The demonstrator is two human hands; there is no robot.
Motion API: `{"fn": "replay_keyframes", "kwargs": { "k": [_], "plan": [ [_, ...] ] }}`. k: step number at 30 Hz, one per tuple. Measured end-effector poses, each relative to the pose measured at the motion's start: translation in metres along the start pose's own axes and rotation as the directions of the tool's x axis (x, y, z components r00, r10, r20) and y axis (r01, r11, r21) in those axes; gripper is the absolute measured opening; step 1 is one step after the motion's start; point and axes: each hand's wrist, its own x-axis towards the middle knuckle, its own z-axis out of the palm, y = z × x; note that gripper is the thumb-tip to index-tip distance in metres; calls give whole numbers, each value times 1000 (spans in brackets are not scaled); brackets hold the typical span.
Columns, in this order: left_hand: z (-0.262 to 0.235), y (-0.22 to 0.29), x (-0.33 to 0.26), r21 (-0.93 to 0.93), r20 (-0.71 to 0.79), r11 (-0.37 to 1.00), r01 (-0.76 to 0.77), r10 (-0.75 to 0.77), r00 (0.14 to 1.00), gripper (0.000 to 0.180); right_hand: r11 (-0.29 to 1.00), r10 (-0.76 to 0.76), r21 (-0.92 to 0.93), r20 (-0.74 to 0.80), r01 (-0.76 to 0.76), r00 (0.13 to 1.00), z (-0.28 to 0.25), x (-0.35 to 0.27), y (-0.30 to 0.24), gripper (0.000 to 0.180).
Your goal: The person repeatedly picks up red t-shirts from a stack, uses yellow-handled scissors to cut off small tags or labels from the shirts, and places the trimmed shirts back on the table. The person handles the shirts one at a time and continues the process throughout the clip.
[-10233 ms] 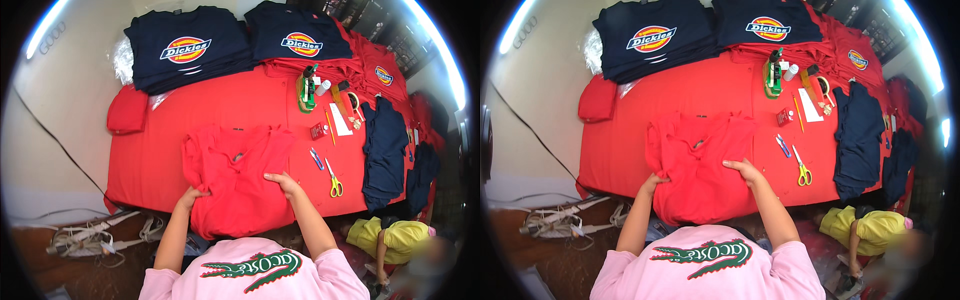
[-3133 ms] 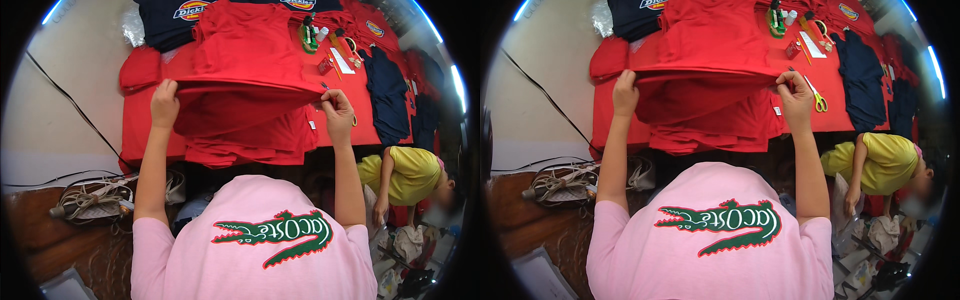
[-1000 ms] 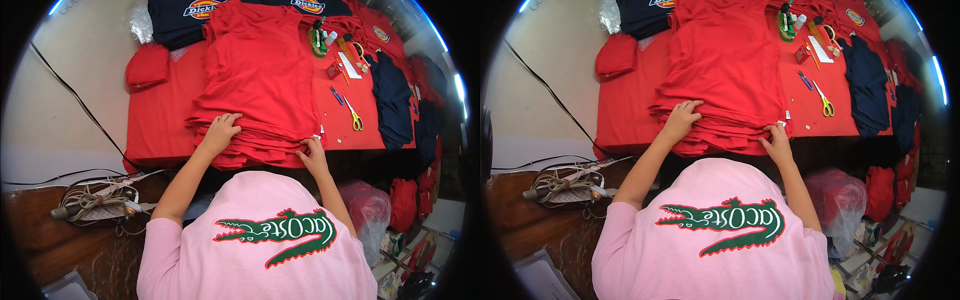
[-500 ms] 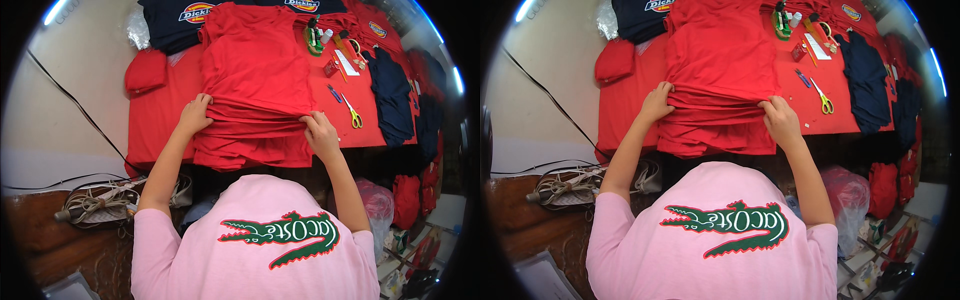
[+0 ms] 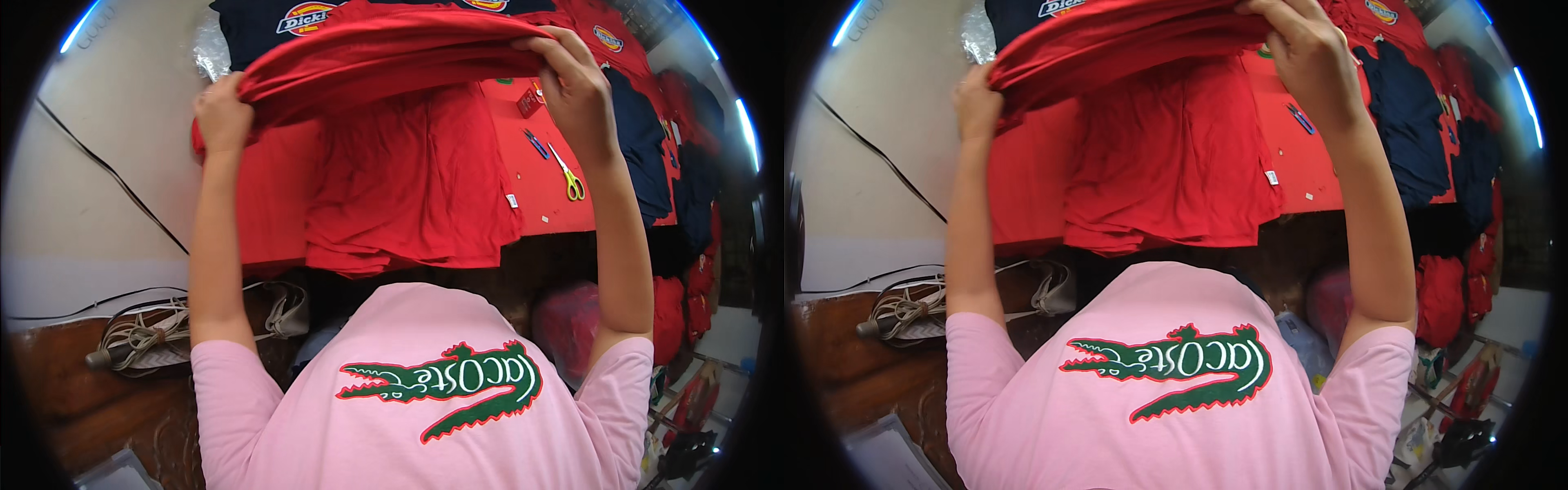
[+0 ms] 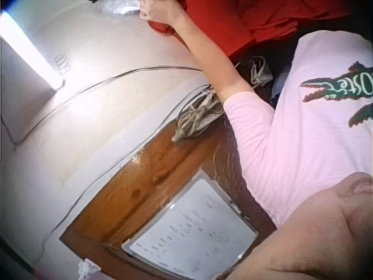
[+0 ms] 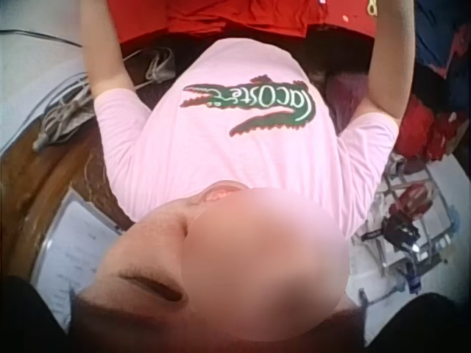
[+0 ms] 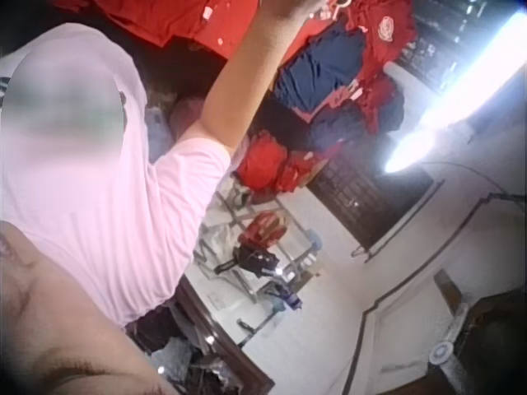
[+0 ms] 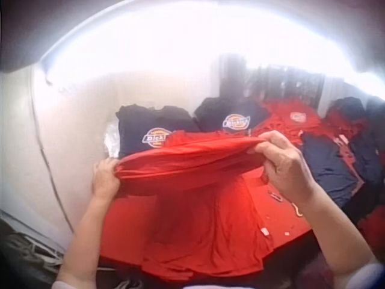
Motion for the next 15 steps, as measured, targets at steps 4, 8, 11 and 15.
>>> {"fn": "replay_keyframes", "kwargs": {
  "k": [4,8,11,15],
  "plan": [
    [-27,-38,-29,-285,264,944,166,-89,960,48,946,261,178,83,-272,962,2,-76,-10,33],
    [-2,-31,-108,-242,727,793,560,-234,645,49,798,443,188,461,-572,769,49,-210,-57,37],
    [10,-14,-169,-41,766,969,242,-125,631,46,606,523,252,588,-754,617,88,-284,-95,31],
    [1,32,-191,-328,600,912,248,-2,800,50,630,508,282,555,-724,658,101,-291,-114,33]
  ]
}}
